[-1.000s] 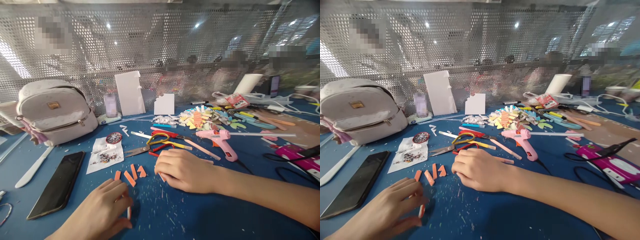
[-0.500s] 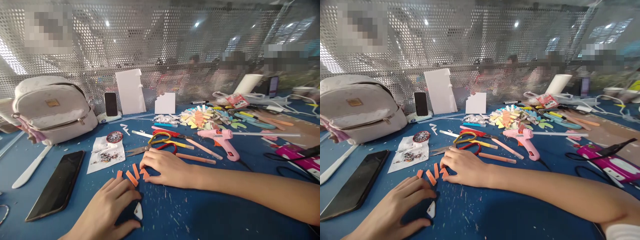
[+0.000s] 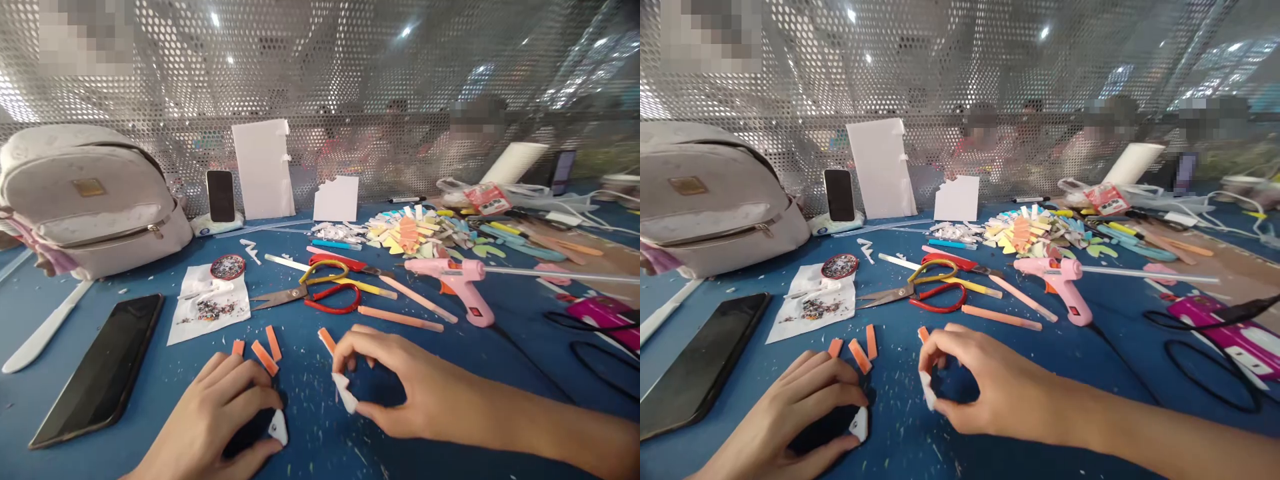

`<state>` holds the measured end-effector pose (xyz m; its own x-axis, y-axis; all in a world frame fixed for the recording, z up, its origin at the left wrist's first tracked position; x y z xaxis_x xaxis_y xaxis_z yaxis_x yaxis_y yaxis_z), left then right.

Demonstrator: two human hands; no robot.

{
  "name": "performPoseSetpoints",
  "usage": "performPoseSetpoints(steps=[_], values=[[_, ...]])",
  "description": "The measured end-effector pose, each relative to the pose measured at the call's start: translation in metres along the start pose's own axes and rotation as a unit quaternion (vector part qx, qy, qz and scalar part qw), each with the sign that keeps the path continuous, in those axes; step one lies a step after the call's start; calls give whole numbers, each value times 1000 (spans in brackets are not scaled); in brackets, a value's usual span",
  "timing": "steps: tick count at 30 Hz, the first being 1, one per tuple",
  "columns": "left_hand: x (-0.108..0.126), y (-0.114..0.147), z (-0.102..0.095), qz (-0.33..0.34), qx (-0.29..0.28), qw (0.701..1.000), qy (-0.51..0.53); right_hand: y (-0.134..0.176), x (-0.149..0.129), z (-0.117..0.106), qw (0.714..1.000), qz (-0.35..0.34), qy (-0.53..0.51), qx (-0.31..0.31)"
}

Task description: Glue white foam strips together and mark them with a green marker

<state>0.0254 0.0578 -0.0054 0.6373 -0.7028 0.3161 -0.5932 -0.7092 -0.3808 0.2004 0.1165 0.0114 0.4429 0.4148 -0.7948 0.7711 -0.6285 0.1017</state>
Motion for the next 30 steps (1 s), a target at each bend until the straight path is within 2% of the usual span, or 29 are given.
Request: performPoseSetpoints(steps=[7, 12, 18, 22, 27, 30], values=[[-1, 0, 1, 3, -11, 1000, -11, 15, 18, -6, 998, 39, 51, -14], [1, 2, -4, 15, -3, 1000, -14, 15, 15, -18, 992, 44, 117, -10], [4, 2, -9, -14, -7, 999, -31, -11, 6, -27, 983, -13, 184, 26], [4, 7, -11, -11, -9, 999, -34, -31, 13, -22, 980, -20, 199, 11], [-1, 12, -16, -23, -4, 999, -30, -33, 3, -22, 979, -38, 200, 34], [-3, 13, -18, -28, -1, 999, -24, -30, -9, -13, 978, -62, 197, 35]])
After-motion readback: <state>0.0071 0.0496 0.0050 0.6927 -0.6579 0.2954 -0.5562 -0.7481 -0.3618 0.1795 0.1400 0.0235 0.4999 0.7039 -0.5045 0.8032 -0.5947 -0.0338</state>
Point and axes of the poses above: each hand's wrist, its own y-axis away from the middle knuckle, its own z-axis out of the palm, x = y × z, the point moved 8 cm from there along -y, towards the middle knuckle, and after that the axes turned 4 degrees about -y, right-handed, at the moved point
